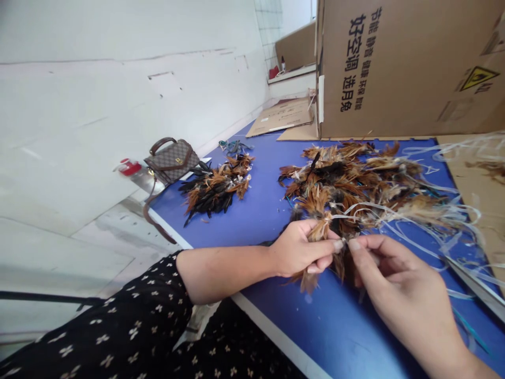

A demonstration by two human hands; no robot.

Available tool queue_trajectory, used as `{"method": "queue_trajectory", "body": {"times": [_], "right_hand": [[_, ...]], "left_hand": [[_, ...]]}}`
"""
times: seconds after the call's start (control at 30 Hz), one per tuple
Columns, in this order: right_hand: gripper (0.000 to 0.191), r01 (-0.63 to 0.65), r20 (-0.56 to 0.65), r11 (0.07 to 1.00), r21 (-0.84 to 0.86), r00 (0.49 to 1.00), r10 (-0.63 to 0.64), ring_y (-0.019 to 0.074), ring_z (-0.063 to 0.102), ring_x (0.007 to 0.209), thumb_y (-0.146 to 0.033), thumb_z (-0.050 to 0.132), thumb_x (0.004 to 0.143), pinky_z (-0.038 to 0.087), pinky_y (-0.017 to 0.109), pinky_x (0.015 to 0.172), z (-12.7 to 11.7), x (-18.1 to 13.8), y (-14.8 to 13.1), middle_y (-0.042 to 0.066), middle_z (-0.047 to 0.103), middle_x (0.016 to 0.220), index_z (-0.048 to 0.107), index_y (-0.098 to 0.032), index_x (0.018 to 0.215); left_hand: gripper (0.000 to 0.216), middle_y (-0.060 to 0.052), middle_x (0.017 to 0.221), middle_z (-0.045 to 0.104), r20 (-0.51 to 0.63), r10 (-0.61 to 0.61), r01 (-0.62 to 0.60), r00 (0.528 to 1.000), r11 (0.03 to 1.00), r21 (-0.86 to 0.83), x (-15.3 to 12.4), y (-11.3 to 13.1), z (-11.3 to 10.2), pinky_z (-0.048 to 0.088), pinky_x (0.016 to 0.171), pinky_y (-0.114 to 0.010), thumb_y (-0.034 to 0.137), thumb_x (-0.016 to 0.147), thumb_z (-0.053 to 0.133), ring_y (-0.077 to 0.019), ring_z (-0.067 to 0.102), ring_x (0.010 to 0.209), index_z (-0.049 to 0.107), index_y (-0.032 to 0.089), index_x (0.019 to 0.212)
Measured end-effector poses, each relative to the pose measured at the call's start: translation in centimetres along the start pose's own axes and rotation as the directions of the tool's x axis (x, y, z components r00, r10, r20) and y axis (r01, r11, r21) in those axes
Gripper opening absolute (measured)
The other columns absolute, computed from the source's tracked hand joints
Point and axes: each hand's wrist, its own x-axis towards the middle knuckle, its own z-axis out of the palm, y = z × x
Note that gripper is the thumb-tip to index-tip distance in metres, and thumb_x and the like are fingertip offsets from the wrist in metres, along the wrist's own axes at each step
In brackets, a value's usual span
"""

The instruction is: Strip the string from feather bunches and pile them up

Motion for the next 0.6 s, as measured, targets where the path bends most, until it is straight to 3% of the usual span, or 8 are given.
{"method": "queue_trajectory", "body": {"times": [0.13, 0.27, 0.43, 0.5, 0.6], "right_hand": [[0.063, -0.015, -0.006, 0.999, 0.036, 1.0, 0.015, 0.018, 0.066, 0.058, -0.079, 0.086, 0.079, 0.051, 0.023, 0.048, 0.3, -0.1, -0.3, 0.007, 0.076, 0.078, 0.076, -0.021, 0.102], [0.065, -0.022, -0.1, 0.999, 0.025, 0.995, 0.025, 0.019, 0.068, 0.06, -0.079, 0.087, 0.077, 0.051, 0.022, 0.046, 0.4, 0.1, 0.2, 0.008, 0.08, 0.085, 0.077, -0.023, 0.107], [0.064, -0.025, -0.196, 1.0, -0.019, 0.98, 0.02, 0.0155, 0.062, 0.056, -0.08, 0.087, 0.078, 0.046, 0.021, 0.044, 0.2, 0.2, 0.6, 0.006, 0.078, 0.084, 0.076, -0.024, 0.108], [0.061, -0.026, -0.196, 0.999, -0.032, 0.98, 0.02, 0.0143, 0.059, 0.056, -0.078, 0.085, 0.081, 0.042, 0.02, 0.043, 0.1, 0.2, 0.9, 0.005, 0.077, 0.086, 0.077, -0.025, 0.11], [0.061, -0.001, -0.193, 1.0, -0.011, 0.981, -0.001, 0.0157, 0.063, 0.062, -0.077, 0.086, 0.081, 0.048, 0.021, 0.049, 0.1, 0.2, 1.3, 0.005, 0.078, 0.09, 0.076, -0.026, 0.113]], "left_hand": [[0.049, 0.01, 0.053, 0.057, -0.076, -0.002, 0.009, 0.997, 0.995, 0.1, -0.2, 0.1, 0.6, 0.034, 0.043, -0.022, 0.055, 0.084, 0.091, -0.0064, 0.044, 0.039, 0.056, 0.023, 0.095], [0.055, 0.012, 0.054, 0.052, -0.088, -0.035, 0.033, 0.995, 0.999, -0.033, 0.0, 0.1, 1.1, 0.031, 0.042, -0.021, 0.054, 0.077, 0.097, -0.0057, 0.042, 0.042, 0.055, 0.023, 0.095], [0.057, 0.011, 0.062, 0.048, 0.056, -0.068, 0.081, 0.996, 0.953, -0.292, 0.1, 0.6, 0.9, 0.024, 0.041, -0.019, 0.043, 0.064, 0.105, -0.0024, 0.036, 0.048, 0.058, 0.02, 0.087], [0.054, 0.01, 0.063, 0.048, 0.129, -0.084, 0.121, 0.988, 0.941, -0.317, 0.1, 0.8, 0.6, 0.022, 0.04, -0.019, 0.04, 0.064, 0.105, -0.0021, 0.035, 0.048, 0.06, 0.019, 0.085], [0.052, 0.008, 0.067, 0.05, 0.189, -0.123, 0.179, 0.974, 0.934, -0.311, 0.1, 0.9, 0.3, 0.023, 0.04, -0.019, 0.039, 0.066, 0.105, -0.0024, 0.037, 0.049, 0.062, 0.018, 0.085]]}}
